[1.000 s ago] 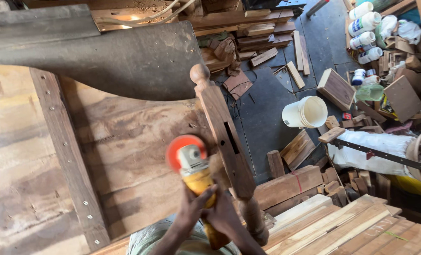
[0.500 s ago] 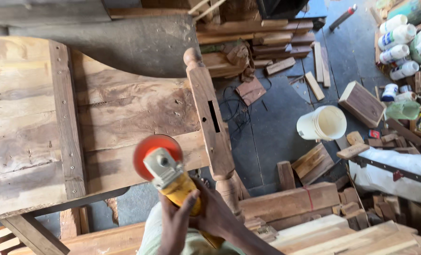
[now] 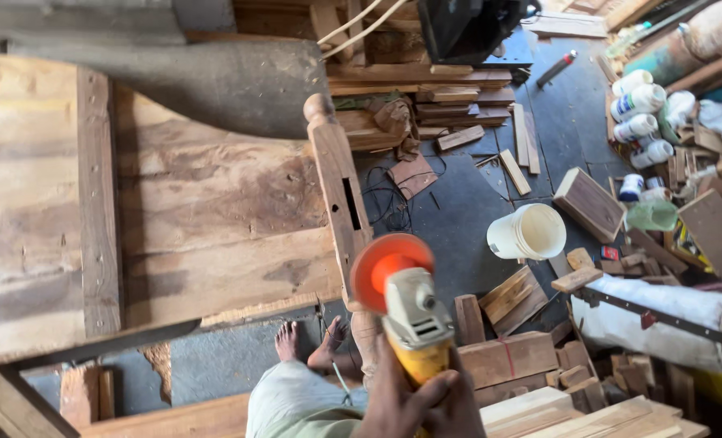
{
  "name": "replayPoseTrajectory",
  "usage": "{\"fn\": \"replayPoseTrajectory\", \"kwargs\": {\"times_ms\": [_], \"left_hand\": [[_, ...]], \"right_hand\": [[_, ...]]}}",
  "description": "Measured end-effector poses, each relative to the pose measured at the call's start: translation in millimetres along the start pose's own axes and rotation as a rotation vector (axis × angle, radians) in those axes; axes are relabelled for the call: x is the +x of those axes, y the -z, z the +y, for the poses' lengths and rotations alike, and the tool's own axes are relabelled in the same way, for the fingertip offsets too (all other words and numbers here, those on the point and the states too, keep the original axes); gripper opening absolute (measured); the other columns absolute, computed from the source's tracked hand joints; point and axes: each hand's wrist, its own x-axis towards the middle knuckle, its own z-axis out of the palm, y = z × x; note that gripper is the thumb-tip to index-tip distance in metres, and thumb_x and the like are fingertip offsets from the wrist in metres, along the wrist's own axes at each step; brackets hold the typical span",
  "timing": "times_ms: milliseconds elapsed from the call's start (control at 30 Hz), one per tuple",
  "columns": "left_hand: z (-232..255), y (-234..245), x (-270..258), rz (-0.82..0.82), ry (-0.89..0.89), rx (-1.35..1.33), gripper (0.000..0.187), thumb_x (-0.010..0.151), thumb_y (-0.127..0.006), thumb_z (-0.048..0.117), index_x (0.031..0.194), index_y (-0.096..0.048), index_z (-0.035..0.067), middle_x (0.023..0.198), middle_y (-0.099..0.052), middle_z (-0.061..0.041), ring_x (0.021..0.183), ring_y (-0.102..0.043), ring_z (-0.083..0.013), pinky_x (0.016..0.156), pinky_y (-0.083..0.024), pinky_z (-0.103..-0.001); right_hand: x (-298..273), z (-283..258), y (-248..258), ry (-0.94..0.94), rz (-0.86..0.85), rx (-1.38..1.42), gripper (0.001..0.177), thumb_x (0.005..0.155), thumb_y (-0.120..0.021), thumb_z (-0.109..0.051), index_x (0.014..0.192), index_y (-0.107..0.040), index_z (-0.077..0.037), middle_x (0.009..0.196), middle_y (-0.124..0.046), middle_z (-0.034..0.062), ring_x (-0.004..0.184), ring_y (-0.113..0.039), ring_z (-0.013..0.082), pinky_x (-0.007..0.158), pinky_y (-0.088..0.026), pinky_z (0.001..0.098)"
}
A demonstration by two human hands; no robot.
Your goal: The person uses an angle grinder with a sanding disc to smooth the surface of a wooden headboard. They move the tool across the flat panels and along the curved edges of the headboard, working in a cluttered workshop environment.
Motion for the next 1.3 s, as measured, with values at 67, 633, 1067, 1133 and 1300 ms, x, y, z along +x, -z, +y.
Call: {"fn": "replayPoseTrajectory", "kwargs": {"times_ms": [67,633,1067,1133,1300], "left_hand": [[-6,-13,0,-0.035,-0.046,0.079,0.087,0.084,-0.085,0.025,0.147,-0.031,0.000,0.135,-0.063,-0.019,0.129,-0.064,-0.0276,0.109,-0.050,-0.040],[-58,-192,144,0.680,-0.200,0.040,0.067,0.082,-0.084,0.027,0.130,-0.045,0.004,0.120,-0.057,-0.013,0.110,-0.063,-0.0225,0.092,-0.056,-0.037],[-59,-157,181,1.034,-0.524,-0.654,0.058,0.087,-0.074,0.025,0.132,-0.045,0.001,0.117,-0.065,-0.016,0.105,-0.070,-0.0238,0.090,-0.061,-0.036],[-57,-145,199,1.124,-0.544,-0.623,0.059,0.087,-0.075,0.023,0.131,-0.044,0.001,0.118,-0.064,-0.018,0.105,-0.068,-0.0237,0.089,-0.060,-0.037],[-38,-126,251,1.254,-0.253,-0.596,0.061,0.086,-0.075,0.024,0.129,-0.036,0.006,0.118,-0.063,-0.013,0.105,-0.070,-0.0204,0.089,-0.061,-0.034]], "right_hand": [[4,7,22,0.011,0.023,-0.009,0.097,0.065,-0.083,-0.019,0.150,-0.038,-0.005,0.133,-0.066,0.0184,0.120,-0.067,0.0293,0.100,-0.055,0.0409],[181,-32,231,0.347,-0.615,-0.659,0.101,0.067,-0.082,-0.007,0.154,-0.031,-0.005,0.133,-0.065,0.0171,0.119,-0.066,0.0298,0.100,-0.053,0.0427],[261,-77,110,0.229,-1.259,-1.068,0.080,0.066,-0.083,-0.020,0.138,-0.051,-0.005,0.108,-0.077,0.0226,0.102,-0.077,0.0362,0.093,-0.060,0.0402],[276,-76,102,0.179,-1.273,-1.071,0.086,0.062,-0.083,-0.020,0.139,-0.046,-0.008,0.105,-0.076,0.0217,0.101,-0.076,0.0357,0.092,-0.058,0.0395],[343,-71,93,0.212,-1.223,-1.109,0.061,0.069,-0.076,-0.013,0.125,-0.054,-0.006,0.103,-0.076,0.0213,0.098,-0.076,0.0347,0.087,-0.060,0.0427]]}}
